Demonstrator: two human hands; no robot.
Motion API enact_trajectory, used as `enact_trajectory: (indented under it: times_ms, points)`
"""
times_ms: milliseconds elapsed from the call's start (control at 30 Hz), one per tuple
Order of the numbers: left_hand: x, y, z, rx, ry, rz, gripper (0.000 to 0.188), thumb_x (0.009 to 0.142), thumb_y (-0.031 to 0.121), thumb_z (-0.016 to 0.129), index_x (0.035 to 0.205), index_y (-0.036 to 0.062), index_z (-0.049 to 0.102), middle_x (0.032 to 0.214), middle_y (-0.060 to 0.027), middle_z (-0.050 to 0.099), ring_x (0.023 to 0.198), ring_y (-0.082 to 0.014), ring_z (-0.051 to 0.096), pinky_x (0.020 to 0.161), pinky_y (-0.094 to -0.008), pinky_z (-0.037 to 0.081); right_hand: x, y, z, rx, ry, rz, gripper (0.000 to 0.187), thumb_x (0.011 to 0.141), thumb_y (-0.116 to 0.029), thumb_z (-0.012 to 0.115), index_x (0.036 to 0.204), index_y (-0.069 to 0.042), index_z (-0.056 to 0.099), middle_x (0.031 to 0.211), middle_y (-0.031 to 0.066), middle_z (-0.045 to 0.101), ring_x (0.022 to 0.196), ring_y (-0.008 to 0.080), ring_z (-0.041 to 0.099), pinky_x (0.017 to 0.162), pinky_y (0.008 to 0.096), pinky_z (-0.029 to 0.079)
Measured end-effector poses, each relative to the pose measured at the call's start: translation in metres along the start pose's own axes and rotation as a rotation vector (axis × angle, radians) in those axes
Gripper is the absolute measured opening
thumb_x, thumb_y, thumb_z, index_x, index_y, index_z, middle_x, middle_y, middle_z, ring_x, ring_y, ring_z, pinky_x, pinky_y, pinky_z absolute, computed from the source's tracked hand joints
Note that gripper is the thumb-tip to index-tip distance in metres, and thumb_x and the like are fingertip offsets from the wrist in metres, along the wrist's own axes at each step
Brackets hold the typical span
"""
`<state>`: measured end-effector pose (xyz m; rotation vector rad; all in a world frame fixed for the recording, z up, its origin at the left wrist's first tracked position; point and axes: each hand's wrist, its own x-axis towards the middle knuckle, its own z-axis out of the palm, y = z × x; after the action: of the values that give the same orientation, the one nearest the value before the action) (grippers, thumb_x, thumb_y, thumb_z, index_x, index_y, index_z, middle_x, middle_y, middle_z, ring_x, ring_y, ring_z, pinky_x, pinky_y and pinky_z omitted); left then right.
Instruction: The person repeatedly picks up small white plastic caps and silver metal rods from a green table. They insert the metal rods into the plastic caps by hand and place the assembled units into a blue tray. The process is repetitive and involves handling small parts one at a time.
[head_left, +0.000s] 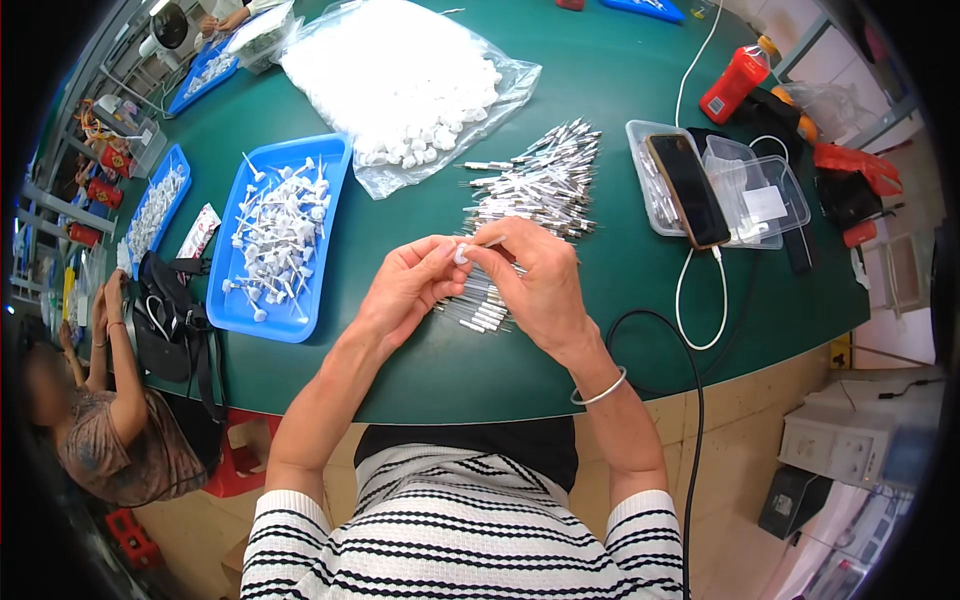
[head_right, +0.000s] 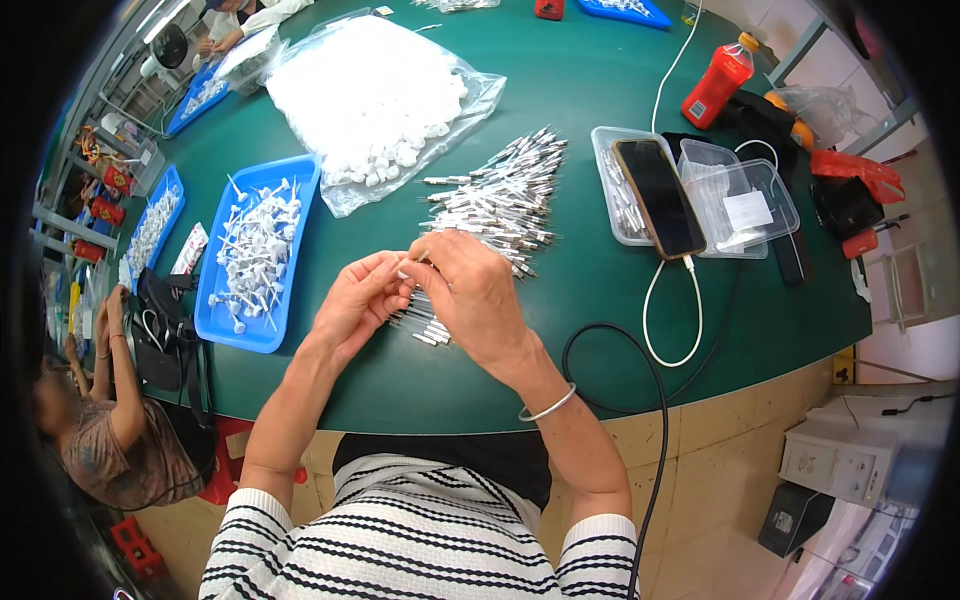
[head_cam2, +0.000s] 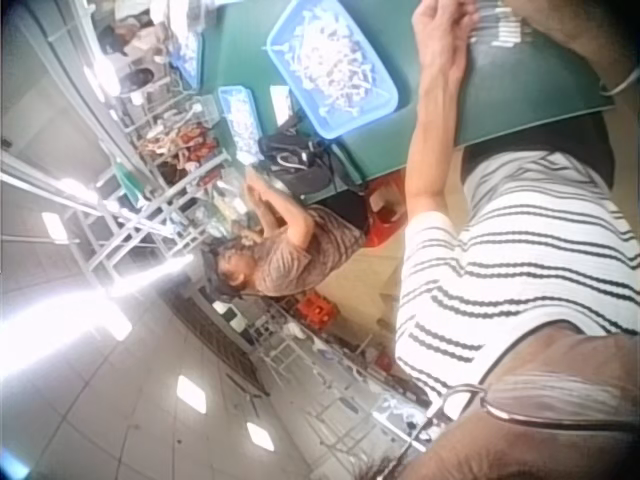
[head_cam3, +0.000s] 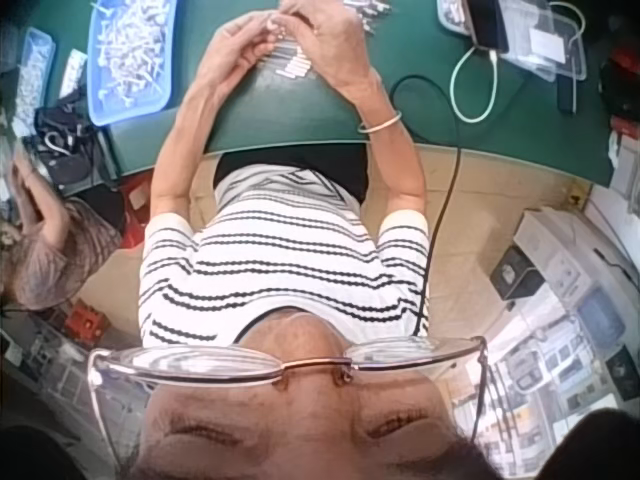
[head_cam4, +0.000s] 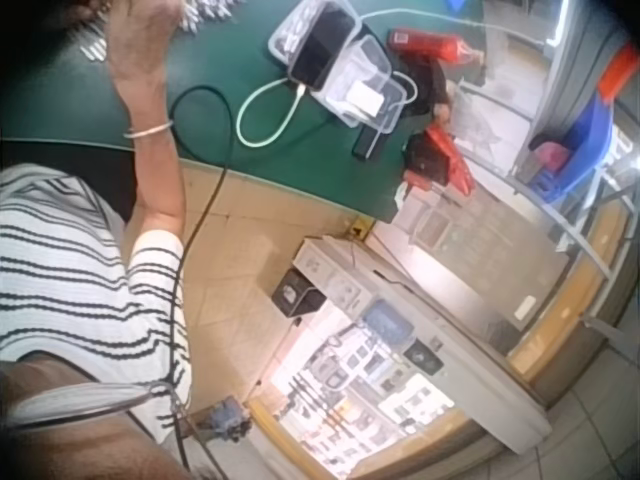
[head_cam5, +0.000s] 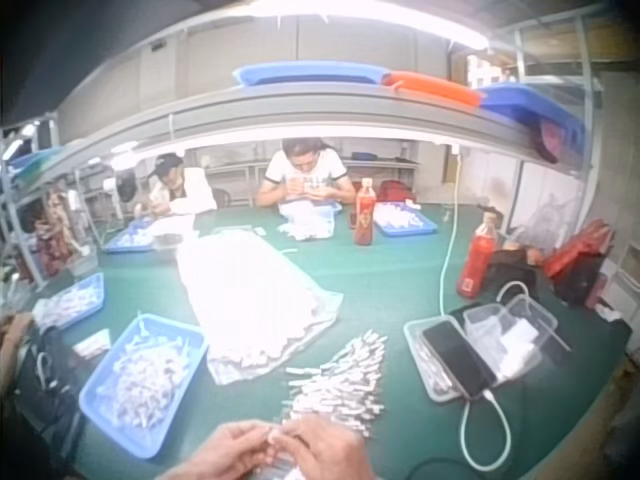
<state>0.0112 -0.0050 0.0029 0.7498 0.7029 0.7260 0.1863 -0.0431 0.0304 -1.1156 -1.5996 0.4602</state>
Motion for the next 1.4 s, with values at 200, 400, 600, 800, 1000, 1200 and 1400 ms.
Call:
enact_trajectory:
  times_ms: [200,400,600,800,1000,1200,1400]
  points:
    - [0.001,-0.001,0.001,-0.015,0.001,0.013,0.023,0.095,0.018,0.057,0.108,-0.0007,0.062,0.089,-0.0039,0.064,0.077,-0.0065,0.062,0.072,-0.0199,0.055,0.000,0.000,0.000,0.038,0.001,0.065,0.007,0.079,-0.005,0.069,0.082,-0.002,0.064,0.072,0.0101,0.063,0.064,0.0222,0.061,0.057,0.0319,0.048]
    - [0.000,0.000,0.006,-0.050,0.012,0.029,0.022,0.094,0.015,0.058,0.108,-0.0009,0.062,0.090,-0.0039,0.065,0.078,-0.0065,0.062,0.074,-0.0202,0.055,0.000,0.000,0.002,0.242,0.011,0.233,0.006,0.081,-0.006,0.069,0.083,-0.001,0.066,0.071,0.0059,0.064,0.060,0.0106,0.059,0.055,0.0246,0.045]
    - [-0.001,-0.001,0.009,-0.063,0.038,0.071,0.022,0.092,0.013,0.061,0.110,-0.0010,0.062,0.091,-0.0040,0.065,0.079,-0.0071,0.062,0.075,-0.0204,0.055,-0.003,0.010,0.007,0.391,0.005,0.323,0.004,0.083,-0.005,0.069,0.085,-0.001,0.067,0.073,0.0030,0.064,0.063,0.0069,0.057,0.057,0.0224,0.045]
    - [-0.003,0.003,0.011,-0.051,0.053,0.129,0.027,0.091,0.012,0.062,0.114,-0.0018,0.060,0.094,-0.0052,0.066,0.083,-0.0079,0.064,0.078,-0.0199,0.055,-0.006,0.009,0.008,0.454,0.001,0.371,0.004,0.085,-0.003,0.067,0.089,-0.001,0.066,0.078,0.0027,0.065,0.069,0.0062,0.059,0.062,0.0212,0.047]
    - [-0.004,0.003,0.008,-0.052,0.052,0.114,0.027,0.090,0.012,0.063,0.113,-0.0022,0.060,0.095,-0.0052,0.066,0.085,-0.0085,0.064,0.079,-0.0199,0.054,-0.003,0.004,0.006,0.547,-0.009,0.422,0.005,0.087,-0.005,0.065,0.090,-0.001,0.066,0.080,0.0018,0.064,0.072,0.0056,0.059,0.063,0.0201,0.047]
    - [-0.003,0.003,0.007,-0.033,0.045,0.120,0.024,0.090,0.011,0.063,0.111,-0.0018,0.061,0.094,-0.0050,0.066,0.085,-0.0082,0.064,0.079,-0.0202,0.054,-0.003,0.004,0.005,0.512,-0.004,0.412,0.005,0.087,-0.004,0.065,0.091,-0.001,0.066,0.080,0.0015,0.064,0.074,0.0068,0.060,0.064,0.0209,0.048]
    - [-0.003,0.003,0.008,-0.019,0.069,0.125,0.024,0.089,0.010,0.064,0.110,-0.0026,0.061,0.095,-0.0067,0.067,0.083,-0.0090,0.063,0.079,-0.0213,0.053,-0.004,0.005,0.005,0.491,-0.009,0.389,0.005,0.087,-0.003,0.064,0.091,0.000,0.066,0.081,0.0023,0.064,0.073,0.0073,0.061,0.065,0.0210,0.049]
